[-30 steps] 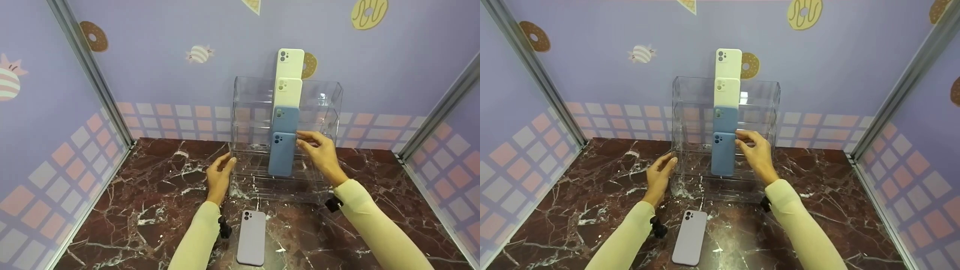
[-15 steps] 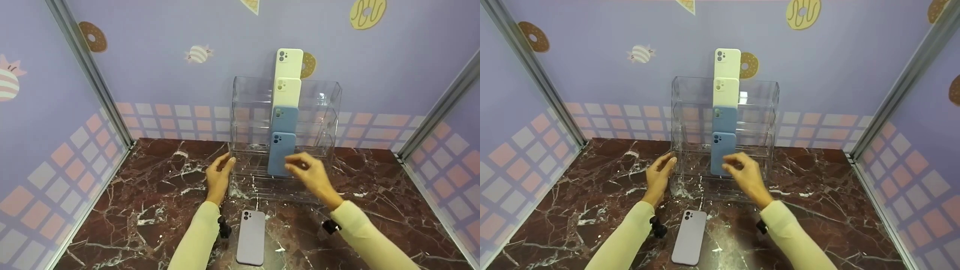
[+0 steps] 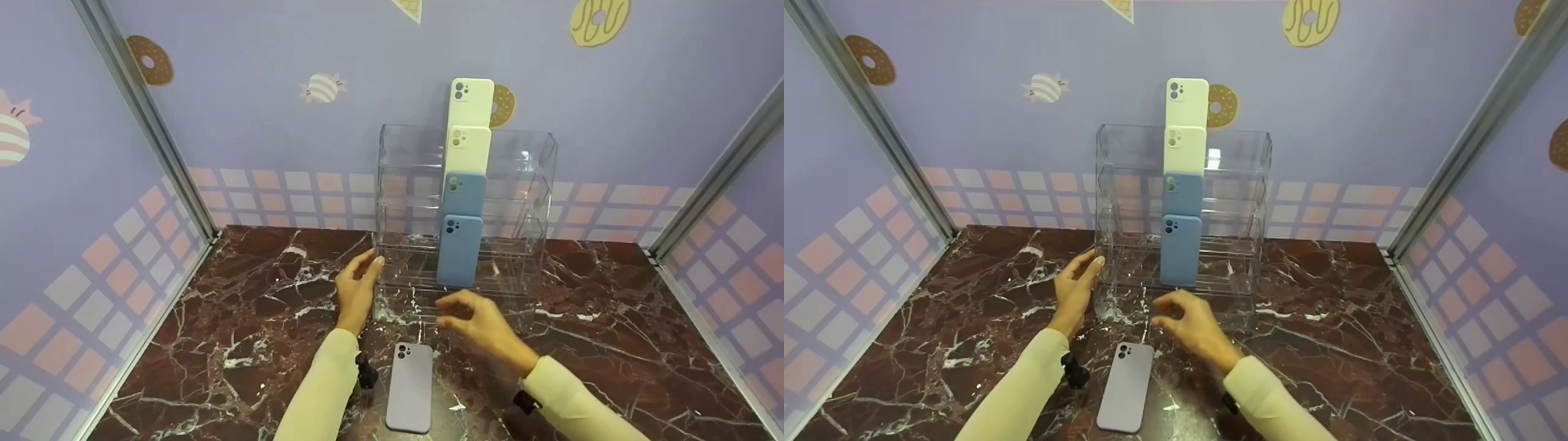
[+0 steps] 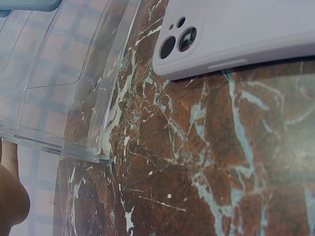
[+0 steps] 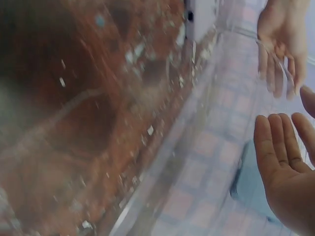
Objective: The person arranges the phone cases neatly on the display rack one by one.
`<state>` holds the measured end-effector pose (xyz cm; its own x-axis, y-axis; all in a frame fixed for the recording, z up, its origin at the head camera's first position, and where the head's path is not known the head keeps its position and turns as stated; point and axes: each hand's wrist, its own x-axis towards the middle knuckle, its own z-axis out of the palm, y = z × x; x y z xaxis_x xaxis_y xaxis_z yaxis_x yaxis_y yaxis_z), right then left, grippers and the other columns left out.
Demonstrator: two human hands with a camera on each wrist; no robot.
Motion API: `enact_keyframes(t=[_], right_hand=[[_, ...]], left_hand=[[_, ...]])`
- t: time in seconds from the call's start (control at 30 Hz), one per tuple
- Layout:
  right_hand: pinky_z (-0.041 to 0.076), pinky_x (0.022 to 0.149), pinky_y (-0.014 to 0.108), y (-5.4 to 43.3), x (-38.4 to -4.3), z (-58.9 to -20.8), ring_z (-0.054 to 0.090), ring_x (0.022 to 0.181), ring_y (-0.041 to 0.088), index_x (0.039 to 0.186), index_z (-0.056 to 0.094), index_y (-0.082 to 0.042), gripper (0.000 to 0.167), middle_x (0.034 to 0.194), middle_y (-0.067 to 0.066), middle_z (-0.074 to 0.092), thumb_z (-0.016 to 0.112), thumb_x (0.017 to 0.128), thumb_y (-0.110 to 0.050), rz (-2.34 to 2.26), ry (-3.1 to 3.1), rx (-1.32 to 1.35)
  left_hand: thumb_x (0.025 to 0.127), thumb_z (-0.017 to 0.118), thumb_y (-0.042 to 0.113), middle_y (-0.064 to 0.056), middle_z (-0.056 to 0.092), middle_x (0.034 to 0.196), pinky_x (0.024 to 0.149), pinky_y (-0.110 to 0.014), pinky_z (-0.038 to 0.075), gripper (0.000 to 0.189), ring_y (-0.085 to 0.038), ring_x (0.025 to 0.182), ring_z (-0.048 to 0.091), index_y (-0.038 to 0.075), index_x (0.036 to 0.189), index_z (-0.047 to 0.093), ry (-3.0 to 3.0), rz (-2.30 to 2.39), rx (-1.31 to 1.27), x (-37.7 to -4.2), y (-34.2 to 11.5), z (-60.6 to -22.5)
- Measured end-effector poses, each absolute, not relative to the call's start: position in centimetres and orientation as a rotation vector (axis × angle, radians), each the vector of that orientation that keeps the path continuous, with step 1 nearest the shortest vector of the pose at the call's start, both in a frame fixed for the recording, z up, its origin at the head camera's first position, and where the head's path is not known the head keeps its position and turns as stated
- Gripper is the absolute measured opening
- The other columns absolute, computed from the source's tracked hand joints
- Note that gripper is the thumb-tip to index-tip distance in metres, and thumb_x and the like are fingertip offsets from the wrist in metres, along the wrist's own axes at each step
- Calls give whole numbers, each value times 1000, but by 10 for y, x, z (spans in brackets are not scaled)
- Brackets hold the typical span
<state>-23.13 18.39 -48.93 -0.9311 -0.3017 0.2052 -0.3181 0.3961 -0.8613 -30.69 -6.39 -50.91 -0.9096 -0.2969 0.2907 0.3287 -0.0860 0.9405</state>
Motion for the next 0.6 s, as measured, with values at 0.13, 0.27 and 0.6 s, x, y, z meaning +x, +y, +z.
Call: enact_keyframes(t=[0.13, 0.27, 0.6], right_hand=[[60, 89, 38, 176, -224, -502, 71, 102, 29, 122, 73, -4, 32, 117, 14, 72, 83, 92, -12, 1647, -2664, 632], [61, 89, 40, 171, -224, -515, 72, 100, 32, 118, 72, 5, 33, 112, 16, 72, 84, 91, -10, 1534, -2662, 788], [60, 81, 36, 163, -221, -527, 69, 92, 30, 112, 72, 5, 43, 104, 10, 67, 94, 82, -18, 1302, -2816, 883]], left_hand=[[98, 79, 11, -11, 77, 108, 80, -23, 54, 31, -14, 93, 70, 1, 127, 76, -1784, -2053, -39, -307, -65, -509], [97, 79, 11, -11, 77, 106, 79, -23, 54, 31, -13, 92, 70, 0, 127, 76, -1791, -2036, -38, -307, -64, -509], [97, 79, 11, -10, 78, 104, 80, -23, 54, 29, -13, 90, 71, 1, 125, 77, -1800, -2029, -23, -308, -64, -509]])
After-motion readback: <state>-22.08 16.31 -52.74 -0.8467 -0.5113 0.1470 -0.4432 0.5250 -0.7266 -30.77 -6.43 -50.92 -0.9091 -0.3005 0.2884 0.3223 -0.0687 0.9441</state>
